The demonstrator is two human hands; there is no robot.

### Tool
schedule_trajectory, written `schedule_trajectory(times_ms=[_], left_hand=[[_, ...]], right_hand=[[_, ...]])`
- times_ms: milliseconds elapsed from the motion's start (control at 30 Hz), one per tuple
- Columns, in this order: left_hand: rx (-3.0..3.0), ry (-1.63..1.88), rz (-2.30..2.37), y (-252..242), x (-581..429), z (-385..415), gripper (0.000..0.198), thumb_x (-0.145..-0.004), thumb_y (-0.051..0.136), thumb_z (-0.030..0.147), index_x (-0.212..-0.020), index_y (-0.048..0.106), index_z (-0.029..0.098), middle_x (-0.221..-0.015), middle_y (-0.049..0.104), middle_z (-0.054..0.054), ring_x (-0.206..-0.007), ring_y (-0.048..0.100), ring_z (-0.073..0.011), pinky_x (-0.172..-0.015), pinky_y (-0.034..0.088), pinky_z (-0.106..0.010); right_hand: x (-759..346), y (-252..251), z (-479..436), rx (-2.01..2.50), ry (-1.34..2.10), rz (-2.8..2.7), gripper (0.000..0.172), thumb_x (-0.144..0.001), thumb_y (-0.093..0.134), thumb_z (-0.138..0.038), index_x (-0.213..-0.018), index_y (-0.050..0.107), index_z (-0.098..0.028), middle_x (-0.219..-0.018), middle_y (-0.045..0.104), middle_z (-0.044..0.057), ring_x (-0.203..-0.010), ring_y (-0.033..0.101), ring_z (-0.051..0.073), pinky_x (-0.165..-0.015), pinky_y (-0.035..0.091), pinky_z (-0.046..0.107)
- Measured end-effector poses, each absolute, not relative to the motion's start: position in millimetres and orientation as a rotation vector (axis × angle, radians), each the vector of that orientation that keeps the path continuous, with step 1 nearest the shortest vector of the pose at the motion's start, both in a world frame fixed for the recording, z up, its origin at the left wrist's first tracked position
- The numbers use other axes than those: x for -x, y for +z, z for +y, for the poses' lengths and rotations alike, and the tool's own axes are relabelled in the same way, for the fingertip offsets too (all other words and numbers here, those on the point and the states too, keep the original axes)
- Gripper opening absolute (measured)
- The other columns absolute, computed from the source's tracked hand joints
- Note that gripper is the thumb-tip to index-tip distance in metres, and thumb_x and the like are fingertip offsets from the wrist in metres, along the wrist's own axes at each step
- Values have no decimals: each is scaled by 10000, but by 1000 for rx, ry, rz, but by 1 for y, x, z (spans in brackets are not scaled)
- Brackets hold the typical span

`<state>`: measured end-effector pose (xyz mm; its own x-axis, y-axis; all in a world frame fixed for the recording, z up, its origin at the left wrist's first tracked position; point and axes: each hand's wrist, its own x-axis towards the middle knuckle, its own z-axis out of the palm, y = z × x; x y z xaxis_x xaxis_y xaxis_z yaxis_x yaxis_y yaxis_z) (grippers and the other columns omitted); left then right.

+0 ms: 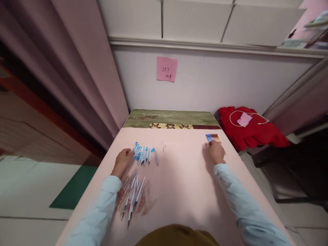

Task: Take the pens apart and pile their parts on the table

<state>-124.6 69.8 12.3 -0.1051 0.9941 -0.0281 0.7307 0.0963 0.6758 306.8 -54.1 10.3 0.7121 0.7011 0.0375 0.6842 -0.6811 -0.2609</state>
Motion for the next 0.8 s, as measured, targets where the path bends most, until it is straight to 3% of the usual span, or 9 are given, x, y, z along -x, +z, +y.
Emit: schedule_trajectory(times_ms=[167,400,567,633,800], left_hand=[[-1693,703,1786,15,122,53,388,-843,550,371,-1124,660,129,-1113,716,-128,-1002,664,-244,-874,498,-315],[-1645,891,1826,38,131,22,368,-809,574,382,-1060,695,140,-1081,718,-124,-942,660,-246,-861,503,-340],[-1356,1097,1550,46,104,-7,354,-791,617,419,-1015,709,162,-996,734,-83,-895,660,-217,-823,500,-323],[-1201,991,1348,46,81,-17,362,-763,664,453,-954,720,150,-933,737,-98,-820,667,-204,-764,504,-315],[-770,899,977,42,43,-30,414,-768,727,495,-972,713,136,-983,739,-155,-910,701,-235,-825,527,-357]], right_hand=[[-344,9,-60,2796,122,-1098,366,-872,623,-389,-1113,679,-119,-1090,684,207,-1010,672,297,-805,482,352],[-349,24,-45,2821,152,-1186,338,-810,605,-186,-1098,707,-42,-1060,696,259,-1022,675,350,-786,490,377],[-290,40,-51,2627,195,-1217,268,-795,609,-376,-893,744,-165,-893,739,166,-924,690,329,-749,482,375],[-239,42,-57,2345,407,-1260,193,-776,590,-349,-799,710,-199,-759,731,95,-787,694,265,-681,474,328],[-114,38,-74,1537,1198,-1106,127,-748,579,-321,-748,579,-194,-625,685,31,-551,622,174,-533,446,268]])
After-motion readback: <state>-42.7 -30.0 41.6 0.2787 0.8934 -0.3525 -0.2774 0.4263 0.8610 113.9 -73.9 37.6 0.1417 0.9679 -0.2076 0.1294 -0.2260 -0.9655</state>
